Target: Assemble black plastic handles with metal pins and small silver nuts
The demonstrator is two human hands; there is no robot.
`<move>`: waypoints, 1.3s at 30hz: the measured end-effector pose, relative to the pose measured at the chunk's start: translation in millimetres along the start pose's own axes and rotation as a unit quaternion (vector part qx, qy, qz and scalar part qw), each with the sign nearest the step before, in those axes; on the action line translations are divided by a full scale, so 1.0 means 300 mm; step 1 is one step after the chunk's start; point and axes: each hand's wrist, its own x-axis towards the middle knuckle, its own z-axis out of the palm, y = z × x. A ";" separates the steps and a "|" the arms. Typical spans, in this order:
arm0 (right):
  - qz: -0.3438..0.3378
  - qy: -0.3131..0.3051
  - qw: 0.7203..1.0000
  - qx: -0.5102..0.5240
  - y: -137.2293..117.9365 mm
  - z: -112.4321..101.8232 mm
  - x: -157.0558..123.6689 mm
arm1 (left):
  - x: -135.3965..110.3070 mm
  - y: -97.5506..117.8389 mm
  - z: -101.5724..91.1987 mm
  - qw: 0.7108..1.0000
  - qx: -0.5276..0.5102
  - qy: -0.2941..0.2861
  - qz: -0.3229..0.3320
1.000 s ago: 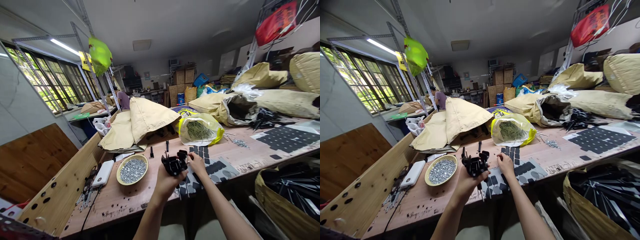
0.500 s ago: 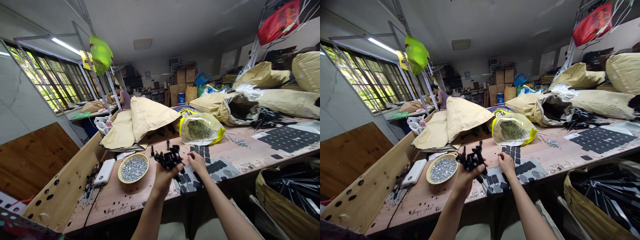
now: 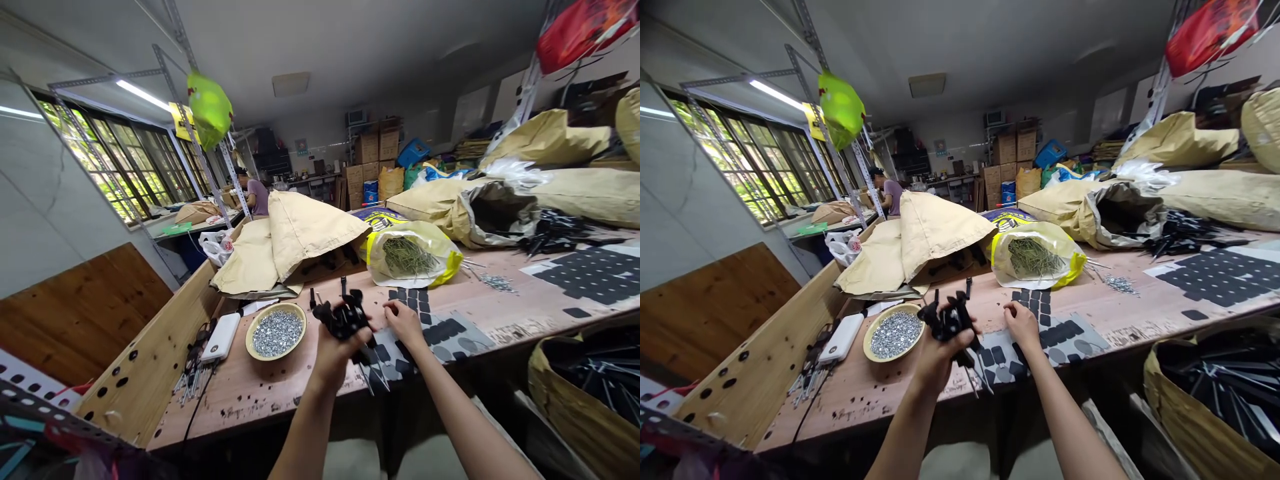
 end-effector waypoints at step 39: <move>0.013 0.040 0.976 0.216 -0.157 -0.098 -0.088 | -0.094 0.034 -0.037 0.964 0.196 -0.116 0.137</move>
